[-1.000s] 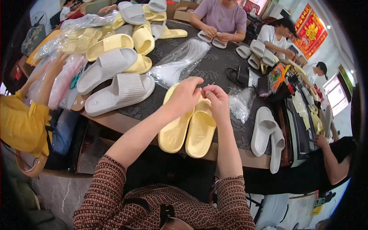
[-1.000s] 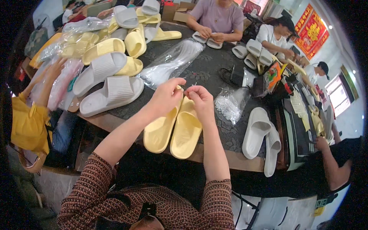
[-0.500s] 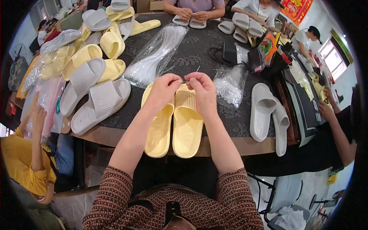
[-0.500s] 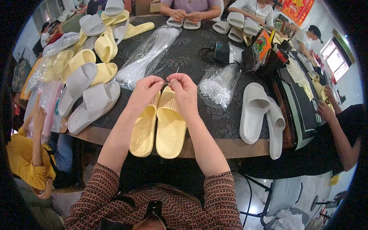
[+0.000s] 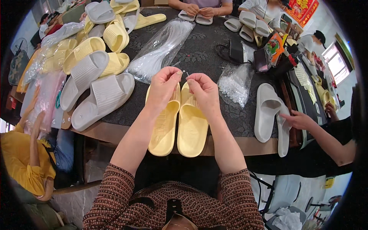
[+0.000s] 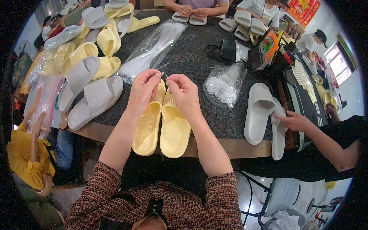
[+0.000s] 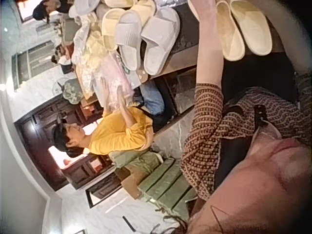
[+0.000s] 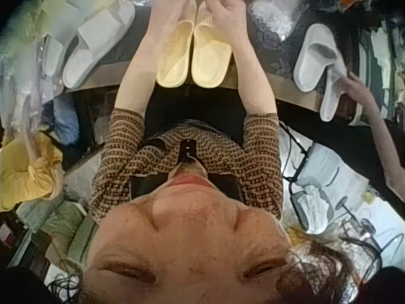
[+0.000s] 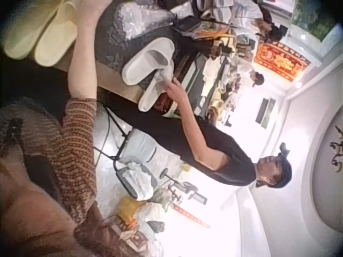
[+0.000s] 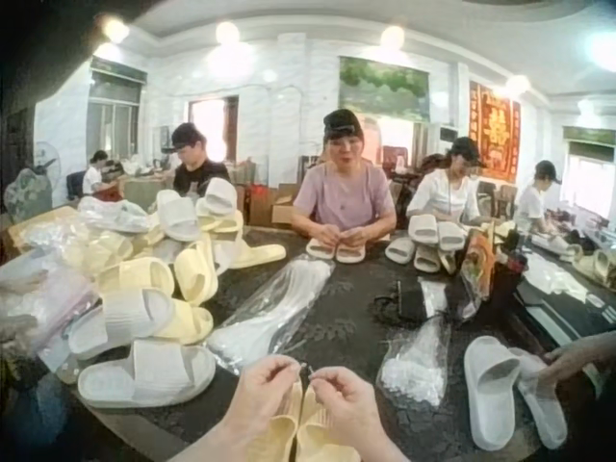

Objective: The person secures pairs of slippers together by threading plastic tag fasteners through them by hand.

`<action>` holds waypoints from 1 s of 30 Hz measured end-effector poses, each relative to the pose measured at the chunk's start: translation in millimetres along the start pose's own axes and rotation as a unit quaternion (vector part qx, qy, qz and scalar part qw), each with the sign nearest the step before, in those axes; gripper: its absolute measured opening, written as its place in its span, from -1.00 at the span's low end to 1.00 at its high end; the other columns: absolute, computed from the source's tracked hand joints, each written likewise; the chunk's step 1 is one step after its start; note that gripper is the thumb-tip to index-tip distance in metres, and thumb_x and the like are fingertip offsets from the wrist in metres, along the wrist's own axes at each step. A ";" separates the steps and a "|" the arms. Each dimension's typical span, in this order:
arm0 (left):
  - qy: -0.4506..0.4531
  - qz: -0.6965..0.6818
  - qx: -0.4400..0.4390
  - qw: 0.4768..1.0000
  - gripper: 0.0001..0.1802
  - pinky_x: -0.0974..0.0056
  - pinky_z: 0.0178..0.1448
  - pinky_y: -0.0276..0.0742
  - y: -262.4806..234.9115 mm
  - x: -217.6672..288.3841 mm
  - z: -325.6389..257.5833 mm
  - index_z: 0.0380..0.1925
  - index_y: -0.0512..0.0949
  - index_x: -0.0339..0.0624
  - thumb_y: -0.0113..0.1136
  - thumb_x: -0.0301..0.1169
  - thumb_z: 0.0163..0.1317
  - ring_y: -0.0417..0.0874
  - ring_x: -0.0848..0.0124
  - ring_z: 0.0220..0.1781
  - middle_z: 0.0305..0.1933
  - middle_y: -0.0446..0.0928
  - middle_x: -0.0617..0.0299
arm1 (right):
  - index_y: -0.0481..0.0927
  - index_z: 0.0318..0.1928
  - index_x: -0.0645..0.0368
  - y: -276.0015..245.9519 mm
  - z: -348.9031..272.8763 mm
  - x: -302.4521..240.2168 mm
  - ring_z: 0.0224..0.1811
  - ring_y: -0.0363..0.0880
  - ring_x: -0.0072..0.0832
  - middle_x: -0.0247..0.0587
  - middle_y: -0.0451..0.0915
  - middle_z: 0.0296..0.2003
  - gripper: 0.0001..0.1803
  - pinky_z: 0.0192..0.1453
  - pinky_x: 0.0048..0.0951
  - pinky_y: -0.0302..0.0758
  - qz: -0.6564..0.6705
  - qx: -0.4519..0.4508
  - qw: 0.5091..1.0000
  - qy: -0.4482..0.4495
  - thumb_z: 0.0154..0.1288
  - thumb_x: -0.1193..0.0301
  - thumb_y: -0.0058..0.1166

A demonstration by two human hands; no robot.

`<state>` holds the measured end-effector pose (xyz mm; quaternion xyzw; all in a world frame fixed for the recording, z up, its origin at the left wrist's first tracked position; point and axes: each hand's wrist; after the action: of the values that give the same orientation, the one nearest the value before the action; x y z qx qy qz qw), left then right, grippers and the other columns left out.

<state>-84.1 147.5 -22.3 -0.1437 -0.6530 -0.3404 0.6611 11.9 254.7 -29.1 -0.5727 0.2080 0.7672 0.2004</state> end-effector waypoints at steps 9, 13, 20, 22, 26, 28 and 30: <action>-0.002 -0.017 -0.019 1.000 -0.87 0.58 -0.49 0.19 0.6 0.1 -0.7 -0.27 0.58 -0.22 0.16 -0.42 0.24 0.32 0.77 -0.53 -0.47 0.46 0.49 | 0.57 -0.21 0.23 -1.6 0.6 3.9 -0.46 0.36 -0.83 -0.54 0.50 -0.46 -0.90 -0.38 -0.75 0.31 -0.029 -0.005 1.000 0.003 0.29 0.50 0.06; -0.028 -0.022 -0.022 0.999 -0.88 0.57 -0.53 0.16 -2.3 1.5 -1.7 -0.30 0.58 -0.21 0.16 -0.41 0.23 0.30 0.76 -0.56 -0.49 0.44 0.49 | 0.57 -0.21 0.23 -1.7 0.1 2.3 -0.46 0.36 -0.83 -0.54 0.50 -0.46 -0.90 -0.38 -0.75 0.32 -0.036 -0.012 0.999 0.010 0.28 0.50 0.06; -0.030 -0.031 -0.009 0.999 -0.91 0.57 -0.67 -0.01 2.1 2.5 0.3 -0.34 0.54 -0.18 0.13 -0.42 0.24 0.18 0.77 -0.72 -0.64 0.32 0.54 | 0.57 -0.25 0.25 0.3 0.2 1.1 -0.46 0.38 -0.83 -0.53 0.51 -0.48 -0.91 -0.38 -0.73 0.33 -0.022 -0.010 1.000 0.018 0.26 0.51 0.08; -0.023 -0.021 -0.015 0.999 -0.91 0.57 -0.67 -0.01 1.8 2.8 0.8 -0.33 0.54 -0.19 0.13 -0.42 0.24 0.18 0.77 -0.71 -0.64 0.33 0.54 | 0.58 -0.28 0.26 0.6 0.5 0.3 -0.43 0.39 -0.82 -0.51 0.53 -0.47 -0.92 -0.36 -0.71 0.36 -0.026 -0.004 0.999 0.026 0.24 0.52 0.08; -0.001 0.007 -0.034 0.999 -0.90 0.58 -0.66 0.00 1.7 2.2 2.4 -0.31 0.54 -0.20 0.13 -0.43 0.23 0.20 0.77 -0.70 -0.63 0.35 0.53 | 0.58 -0.28 0.27 -0.9 1.4 -0.1 -0.44 0.40 -0.82 -0.51 0.53 -0.47 -0.92 -0.36 -0.72 0.36 -0.031 0.000 0.999 0.016 0.25 0.52 0.08; 0.008 0.020 -0.034 0.999 -0.89 0.57 -0.58 0.11 -1.0 -0.9 1.4 -0.32 0.56 -0.23 0.13 -0.44 0.22 0.27 0.76 -0.62 -0.56 0.41 0.49 | 0.58 -0.27 0.27 -0.9 1.1 1.3 -0.44 0.39 -0.83 -0.52 0.53 -0.48 -0.92 -0.37 -0.72 0.36 -0.030 0.001 0.999 0.013 0.25 0.52 0.08; -0.008 0.039 -0.036 0.999 -0.88 0.56 -0.47 0.24 -2.7 -0.7 1.3 -0.33 0.58 -0.28 0.13 -0.46 0.20 0.36 0.73 -0.51 -0.48 0.48 0.44 | 0.57 -0.28 0.27 -1.4 0.2 3.7 -0.45 0.38 -0.83 -0.52 0.52 -0.49 -0.92 -0.39 -0.73 0.34 -0.011 0.002 1.000 0.028 0.25 0.52 0.08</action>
<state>-86.8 146.5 -23.5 -0.1950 -0.6394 -0.3368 0.6632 11.5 256.3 -32.8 -0.5960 0.2090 0.7480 0.2042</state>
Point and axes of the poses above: each hand's wrist, its own z-axis towards the middle knuckle, its own y-axis out of the palm, x = y × z
